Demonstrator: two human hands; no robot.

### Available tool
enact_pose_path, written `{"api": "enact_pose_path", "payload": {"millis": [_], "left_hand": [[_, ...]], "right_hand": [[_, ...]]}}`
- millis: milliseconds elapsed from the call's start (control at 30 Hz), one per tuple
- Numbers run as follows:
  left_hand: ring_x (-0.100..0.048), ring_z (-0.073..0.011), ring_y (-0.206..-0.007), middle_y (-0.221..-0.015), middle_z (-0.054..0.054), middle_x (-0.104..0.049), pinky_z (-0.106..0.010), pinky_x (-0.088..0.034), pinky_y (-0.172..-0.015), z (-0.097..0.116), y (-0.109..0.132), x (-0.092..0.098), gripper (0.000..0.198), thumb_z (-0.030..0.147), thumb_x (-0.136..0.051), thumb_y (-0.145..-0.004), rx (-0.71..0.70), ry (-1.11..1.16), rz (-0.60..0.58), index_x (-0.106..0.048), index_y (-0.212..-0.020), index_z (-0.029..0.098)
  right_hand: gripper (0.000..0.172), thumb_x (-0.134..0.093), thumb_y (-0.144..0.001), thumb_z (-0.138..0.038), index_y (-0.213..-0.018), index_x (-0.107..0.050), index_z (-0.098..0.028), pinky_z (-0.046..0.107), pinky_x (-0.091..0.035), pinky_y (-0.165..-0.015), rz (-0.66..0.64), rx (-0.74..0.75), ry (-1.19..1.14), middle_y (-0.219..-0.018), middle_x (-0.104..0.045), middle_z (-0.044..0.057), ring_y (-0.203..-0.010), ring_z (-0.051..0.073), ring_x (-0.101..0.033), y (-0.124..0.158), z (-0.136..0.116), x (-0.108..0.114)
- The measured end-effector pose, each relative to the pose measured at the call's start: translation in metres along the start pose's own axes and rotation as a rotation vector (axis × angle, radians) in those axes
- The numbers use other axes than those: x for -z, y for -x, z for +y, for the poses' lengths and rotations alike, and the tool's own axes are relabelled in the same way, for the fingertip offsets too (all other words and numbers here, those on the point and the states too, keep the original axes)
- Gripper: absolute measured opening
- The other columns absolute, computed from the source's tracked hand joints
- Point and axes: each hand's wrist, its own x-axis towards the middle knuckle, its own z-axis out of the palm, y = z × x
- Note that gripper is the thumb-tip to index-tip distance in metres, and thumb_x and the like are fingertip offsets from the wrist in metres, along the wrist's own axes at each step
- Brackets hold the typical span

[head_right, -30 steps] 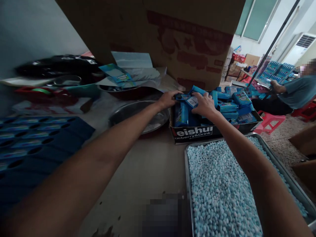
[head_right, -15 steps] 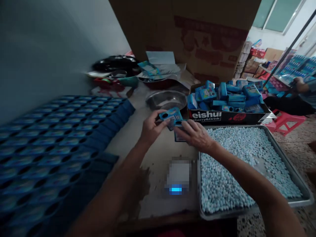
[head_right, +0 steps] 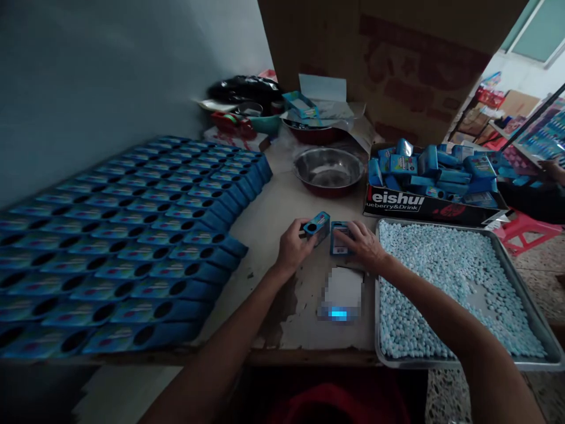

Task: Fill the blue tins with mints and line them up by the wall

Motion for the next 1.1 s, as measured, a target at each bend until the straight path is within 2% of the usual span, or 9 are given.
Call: {"api": "enact_pose_path", "payload": {"millis": [133,300,367,467,633,767,900,1000,1100], "left_hand": [[-0.073,-0.0308,-0.116,-0.129,-0.012,-0.077,-0.044,-0.059,-0.106,-0.001,-0.01,0.002,0.053,0.048,-0.075,-0.087,0.011,0.07,-0.147,-0.066,-0.132,0.022],[-0.069,-0.033,-0.13,-0.143,-0.011,-0.073,-0.046,-0.055,-0.117,-0.005,-0.02,0.009,0.059,0.043,-0.058,-0.093,-0.007,0.173,-0.35,-0.064,-0.148,0.021],[-0.066,-0.0354,-0.138,-0.152,-0.011,-0.068,-0.048,-0.053,-0.121,-0.007,-0.02,0.014,0.069,0.043,-0.063,-0.092,-0.007,0.227,-0.452,-0.057,-0.157,0.022],[-0.063,-0.0393,-0.144,-0.159,-0.016,-0.061,-0.049,-0.052,-0.122,-0.008,-0.02,0.017,0.093,0.048,-0.088,-0.082,-0.01,0.258,-0.545,-0.049,-0.162,0.022],[-0.066,-0.0371,-0.141,-0.154,-0.016,-0.064,-0.044,-0.054,-0.118,-0.005,-0.019,0.008,0.106,0.048,-0.102,-0.067,0.024,0.276,-0.49,-0.05,-0.155,0.022],[-0.071,-0.0326,-0.129,-0.145,-0.014,-0.069,-0.041,-0.056,-0.111,-0.003,-0.016,0.0,0.101,0.046,-0.1,-0.065,0.006,0.214,-0.368,-0.053,-0.151,0.022],[-0.074,-0.0307,-0.118,-0.13,-0.01,-0.076,-0.039,-0.058,-0.104,-0.002,-0.014,0.001,0.096,0.046,-0.101,-0.062,0.078,0.111,-0.28,-0.058,-0.144,0.02],[-0.075,-0.0305,-0.113,-0.119,-0.007,-0.079,-0.039,-0.058,-0.101,0.001,-0.014,0.001,0.086,0.05,-0.1,-0.061,0.111,0.039,-0.287,-0.064,-0.133,0.02],[-0.075,-0.0312,-0.111,-0.116,-0.006,-0.079,-0.04,-0.058,-0.099,0.008,-0.009,-0.001,0.084,0.05,-0.1,-0.062,0.105,-0.057,-0.259,-0.064,-0.131,0.022]], "right_hand": [[0.073,-0.083,-0.1,-0.035,-0.169,-0.059,-0.032,0.058,-0.056,-0.122,0.135,0.152,0.047,-0.154,-0.065,0.019,-0.149,0.041,-0.058,0.001,0.01,-0.008],[0.058,-0.068,-0.108,-0.019,-0.161,-0.065,-0.041,0.049,-0.06,-0.116,0.233,0.411,0.124,-0.147,-0.07,0.011,-0.143,0.032,-0.064,-0.029,0.029,-0.018],[0.054,-0.066,-0.109,-0.017,-0.157,-0.068,-0.041,0.049,-0.061,-0.115,0.221,0.458,0.12,-0.146,-0.071,0.011,-0.142,0.031,-0.065,-0.034,0.031,-0.023],[0.047,-0.064,-0.11,-0.017,-0.151,-0.072,-0.036,0.048,-0.063,-0.111,0.185,0.483,0.096,-0.15,-0.069,0.012,-0.147,0.032,-0.062,-0.029,0.027,-0.03],[0.042,-0.053,-0.11,-0.009,-0.147,-0.07,-0.022,0.044,-0.067,-0.103,0.139,0.332,-0.048,-0.154,-0.067,0.019,-0.156,0.033,-0.054,-0.014,0.015,-0.03],[0.031,-0.055,-0.11,-0.017,-0.14,-0.066,-0.021,0.055,-0.061,-0.115,0.21,0.23,-0.275,-0.149,-0.067,0.02,-0.151,0.033,-0.055,-0.016,0.005,-0.019],[0.063,-0.075,-0.096,-0.026,-0.155,-0.054,-0.018,0.063,-0.049,-0.123,0.269,0.004,-0.32,-0.159,-0.057,0.024,-0.151,0.041,-0.051,-0.032,-0.002,0.0],[0.08,-0.079,-0.09,-0.025,-0.162,-0.047,-0.011,0.058,-0.047,-0.117,0.1,-0.047,-0.241,-0.16,-0.058,0.025,-0.146,0.043,-0.051,-0.054,-0.009,0.018],[0.062,-0.073,-0.094,-0.02,-0.153,-0.056,-0.008,0.052,-0.046,-0.106,-0.113,0.005,-0.093,-0.144,-0.068,0.024,-0.13,0.04,-0.059,-0.079,-0.02,0.034]]}}
